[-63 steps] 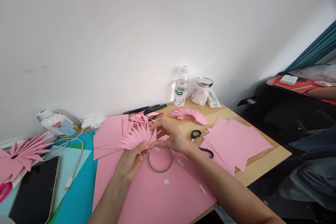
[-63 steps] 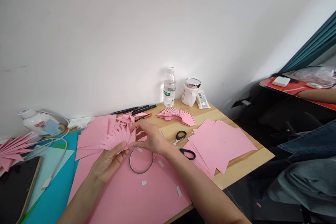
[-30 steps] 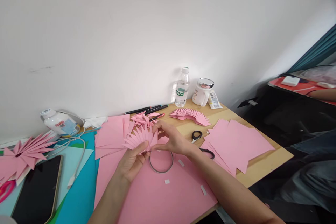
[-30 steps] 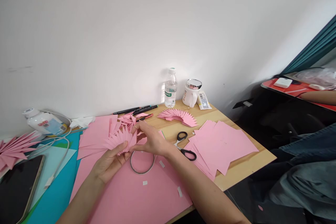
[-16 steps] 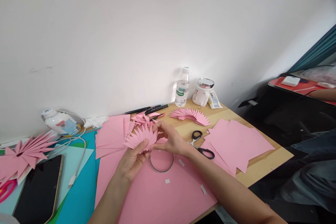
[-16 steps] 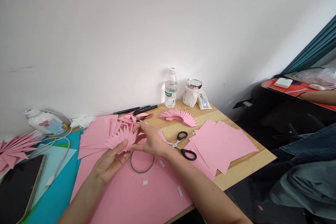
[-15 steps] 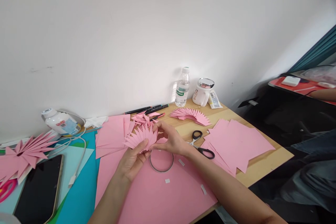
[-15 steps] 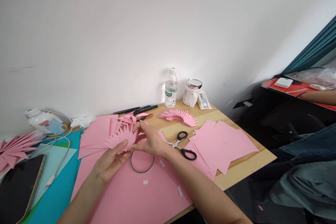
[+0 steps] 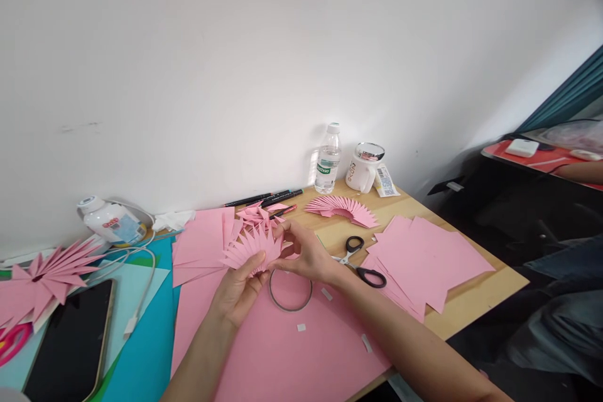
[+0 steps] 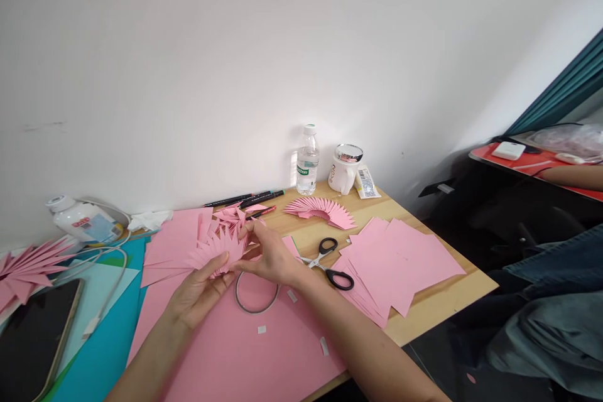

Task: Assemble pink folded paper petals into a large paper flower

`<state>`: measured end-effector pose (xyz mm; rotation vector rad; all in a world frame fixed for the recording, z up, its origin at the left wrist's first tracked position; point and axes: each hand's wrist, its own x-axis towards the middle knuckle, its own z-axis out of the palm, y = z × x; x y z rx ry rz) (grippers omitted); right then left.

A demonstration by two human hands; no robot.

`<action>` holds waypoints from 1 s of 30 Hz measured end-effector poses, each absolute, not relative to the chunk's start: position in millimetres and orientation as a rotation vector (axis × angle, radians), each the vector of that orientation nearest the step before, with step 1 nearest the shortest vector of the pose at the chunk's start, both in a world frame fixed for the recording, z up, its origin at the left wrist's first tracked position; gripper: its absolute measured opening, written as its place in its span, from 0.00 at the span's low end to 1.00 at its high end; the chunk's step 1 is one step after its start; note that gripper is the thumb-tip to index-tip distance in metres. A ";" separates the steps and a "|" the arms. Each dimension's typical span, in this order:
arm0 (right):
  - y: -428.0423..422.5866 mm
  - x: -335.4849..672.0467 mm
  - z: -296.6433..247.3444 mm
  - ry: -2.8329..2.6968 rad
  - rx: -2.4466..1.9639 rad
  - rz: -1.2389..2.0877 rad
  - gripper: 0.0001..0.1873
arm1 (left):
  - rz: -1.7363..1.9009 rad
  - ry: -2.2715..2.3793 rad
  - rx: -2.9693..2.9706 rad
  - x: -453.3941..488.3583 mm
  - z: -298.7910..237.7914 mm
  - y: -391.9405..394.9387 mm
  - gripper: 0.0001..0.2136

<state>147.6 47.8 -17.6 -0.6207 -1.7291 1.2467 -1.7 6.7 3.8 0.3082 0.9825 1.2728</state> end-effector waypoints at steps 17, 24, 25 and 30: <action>55.0 156.9 -12.1 -1.836 -0.612 1.232 0.24 | 1.288 1.004 0.491 -0.8 0.9 4.3 0.22; 57.1 152.4 -20.9 -1.684 -0.600 1.247 0.32 | 1.308 0.974 0.501 -0.2 1.7 4.6 0.22; 56.8 151.1 -21.5 -1.678 -0.610 1.233 0.31 | 1.309 0.981 0.497 -0.7 1.1 5.1 0.20; 55.6 146.7 -22.2 -1.660 -0.628 1.194 0.32 | 1.325 1.012 0.489 -2.1 0.0 6.3 0.12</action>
